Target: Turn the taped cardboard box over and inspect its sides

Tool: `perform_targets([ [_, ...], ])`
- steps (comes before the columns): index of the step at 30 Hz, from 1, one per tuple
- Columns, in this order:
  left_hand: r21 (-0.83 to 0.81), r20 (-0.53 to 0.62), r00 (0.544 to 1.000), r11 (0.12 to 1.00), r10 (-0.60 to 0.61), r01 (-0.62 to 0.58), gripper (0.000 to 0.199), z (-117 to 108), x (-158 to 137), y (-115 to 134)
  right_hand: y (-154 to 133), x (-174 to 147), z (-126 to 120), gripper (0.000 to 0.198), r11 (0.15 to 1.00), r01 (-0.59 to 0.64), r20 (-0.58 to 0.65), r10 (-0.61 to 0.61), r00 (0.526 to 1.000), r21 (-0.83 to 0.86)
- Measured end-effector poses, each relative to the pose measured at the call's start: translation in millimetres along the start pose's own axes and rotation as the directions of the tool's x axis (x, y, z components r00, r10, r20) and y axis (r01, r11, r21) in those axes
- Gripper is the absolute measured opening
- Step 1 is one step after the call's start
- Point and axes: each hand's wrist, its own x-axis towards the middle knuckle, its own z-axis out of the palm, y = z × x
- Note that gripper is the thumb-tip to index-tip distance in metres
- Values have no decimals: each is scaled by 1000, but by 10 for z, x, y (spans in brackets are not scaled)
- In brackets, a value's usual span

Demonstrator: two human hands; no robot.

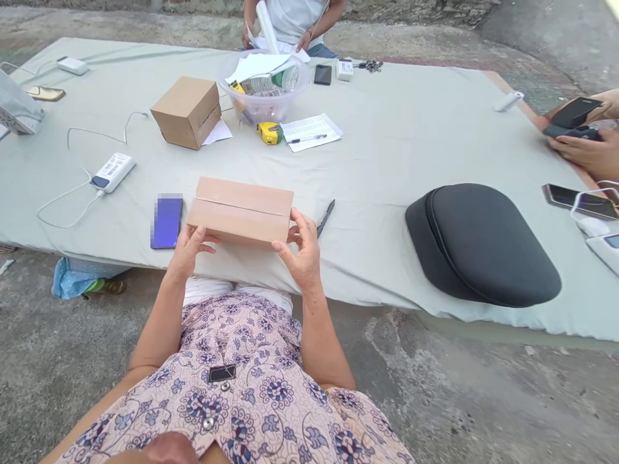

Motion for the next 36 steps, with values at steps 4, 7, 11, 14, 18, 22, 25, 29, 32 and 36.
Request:
perform_targets([
  [4, 390, -147, 984, 920, 99, -34, 59, 42, -29, 45, 35, -1, 28, 63, 995, -66, -13, 65, 998, -76],
  [7, 377, -169, 963, 917, 209, -133, 67, 102, -20, 74, 52, 7, 57, 61, 994, -73, -33, 70, 997, -83],
  [11, 116, -64, 969, 966, 240, -232, 96, 166, 65, 37, 51, 20, 100, 60, 995, -62, -61, 57, 996, -83],
  [14, 88, -29, 968, 966, 247, -244, 105, 122, 185, -2, 45, 22, 111, 58, 994, -52, -74, 45, 996, -100],
  [18, 108, 43, 957, 951, 286, -289, 111, -53, 422, 16, 48, 24, 88, 57, 993, -38, -50, 33, 998, -112],
  [22, -8, 234, 946, 974, 223, -228, 123, -153, 641, 98, 93, 102, 59, 57, 997, -56, -22, 55, 998, -46],
  [25, -15, 341, 922, 982, 183, -190, 124, -113, 696, 134, 146, 241, 57, 75, 988, -104, 15, 103, 995, 118],
  [29, 8, 375, 915, 986, 151, -166, 121, -14, 646, 122, 168, 400, 72, 97, 953, -206, 88, 190, 978, 223],
  [32, 5, 377, 913, 985, 156, -170, 116, 14, 598, 139, 123, 416, 92, 97, 936, -249, 119, 226, 967, 248],
  [36, 28, 394, 905, 982, 159, -185, 106, 7, 574, 207, 70, 372, 129, 99, 920, -268, 75, 257, 963, 285],
])
